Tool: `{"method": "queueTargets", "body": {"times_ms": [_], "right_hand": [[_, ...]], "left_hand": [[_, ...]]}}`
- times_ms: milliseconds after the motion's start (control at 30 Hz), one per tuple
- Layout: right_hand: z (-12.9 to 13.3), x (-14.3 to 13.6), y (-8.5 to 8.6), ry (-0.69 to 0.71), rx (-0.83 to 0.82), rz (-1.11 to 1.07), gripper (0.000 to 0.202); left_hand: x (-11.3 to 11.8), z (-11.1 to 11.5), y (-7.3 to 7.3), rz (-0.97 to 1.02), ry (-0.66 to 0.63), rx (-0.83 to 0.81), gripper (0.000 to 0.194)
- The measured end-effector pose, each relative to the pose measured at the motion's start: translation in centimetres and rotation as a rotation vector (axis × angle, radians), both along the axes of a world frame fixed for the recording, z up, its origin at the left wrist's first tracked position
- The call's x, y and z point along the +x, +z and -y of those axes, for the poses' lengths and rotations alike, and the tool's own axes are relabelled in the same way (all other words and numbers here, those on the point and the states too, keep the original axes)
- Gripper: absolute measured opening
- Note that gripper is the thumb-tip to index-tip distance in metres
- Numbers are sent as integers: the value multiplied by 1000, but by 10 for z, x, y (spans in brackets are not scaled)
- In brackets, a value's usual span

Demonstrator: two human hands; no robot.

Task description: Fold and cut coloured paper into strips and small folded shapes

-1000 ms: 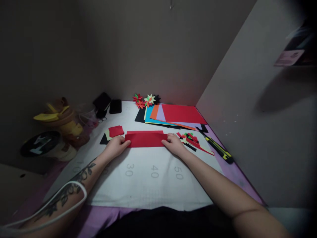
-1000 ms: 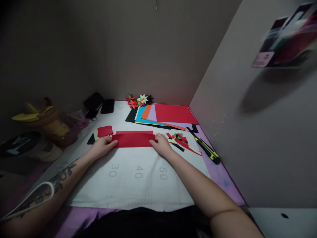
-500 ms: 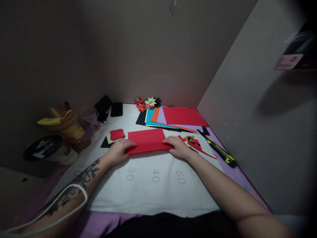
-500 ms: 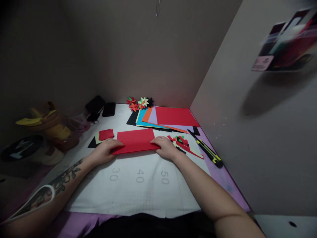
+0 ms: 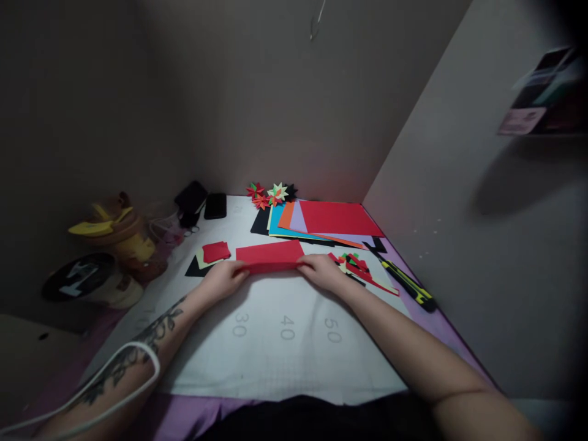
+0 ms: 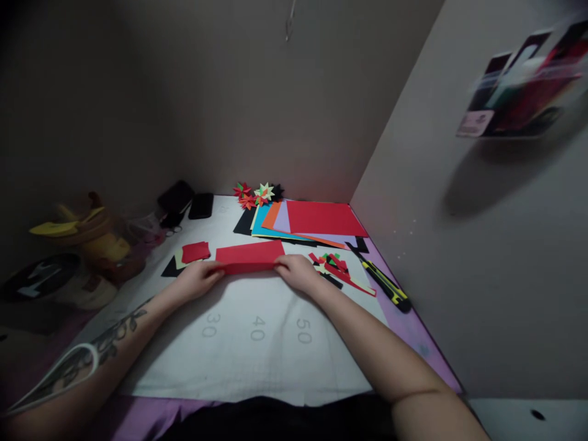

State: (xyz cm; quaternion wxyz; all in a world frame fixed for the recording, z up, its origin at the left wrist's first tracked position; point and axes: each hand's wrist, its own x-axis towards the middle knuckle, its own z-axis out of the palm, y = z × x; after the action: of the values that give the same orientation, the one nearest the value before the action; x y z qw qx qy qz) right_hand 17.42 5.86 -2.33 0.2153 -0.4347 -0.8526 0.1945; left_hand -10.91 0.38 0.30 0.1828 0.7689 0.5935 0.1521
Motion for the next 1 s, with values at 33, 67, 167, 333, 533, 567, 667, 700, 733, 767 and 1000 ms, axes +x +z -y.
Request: {"method": "queueTargets", "body": {"times_ms": [33, 67, 167, 333, 533, 567, 667, 700, 733, 767, 1000], "right_hand": [[-7, 0, 1, -38, -47, -52, 19], [-15, 0, 1, -82, -91, -113, 18], [-35, -4, -6, -190, -175, -279, 18], [-52, -11, -24, -304, -98, -278, 20], [-55, -14, -35, -373, -116, -326, 24], [-54, -13, -35, -372, -114, -334, 26], [-52, -11, -37, -359, -131, -365, 27], [-51, -10, -36, -356, -148, -376, 29], [-50, -8, -36, -352, -165, -383, 30], [-49, -7, -36, -350, -177, -385, 31], [-49, -5, -35, -377, -170, -333, 25]], "left_hand": [[-2, -5, 0, 68, 59, -30, 27], [-3, -9, -1, 141, 114, -56, 27], [-5, -21, -8, 278, 279, -79, 28], [-5, -32, -21, 219, 426, 1, 29], [-4, -35, -21, 279, 493, -13, 43], [-4, -35, -21, 294, 493, -19, 47], [-4, -34, -23, 323, 510, -15, 53], [-4, -34, -23, 326, 517, -8, 53], [-3, -34, -24, 327, 522, 3, 52], [-3, -33, -24, 326, 525, 14, 51], [-2, -32, -23, 263, 525, 45, 46]]}}
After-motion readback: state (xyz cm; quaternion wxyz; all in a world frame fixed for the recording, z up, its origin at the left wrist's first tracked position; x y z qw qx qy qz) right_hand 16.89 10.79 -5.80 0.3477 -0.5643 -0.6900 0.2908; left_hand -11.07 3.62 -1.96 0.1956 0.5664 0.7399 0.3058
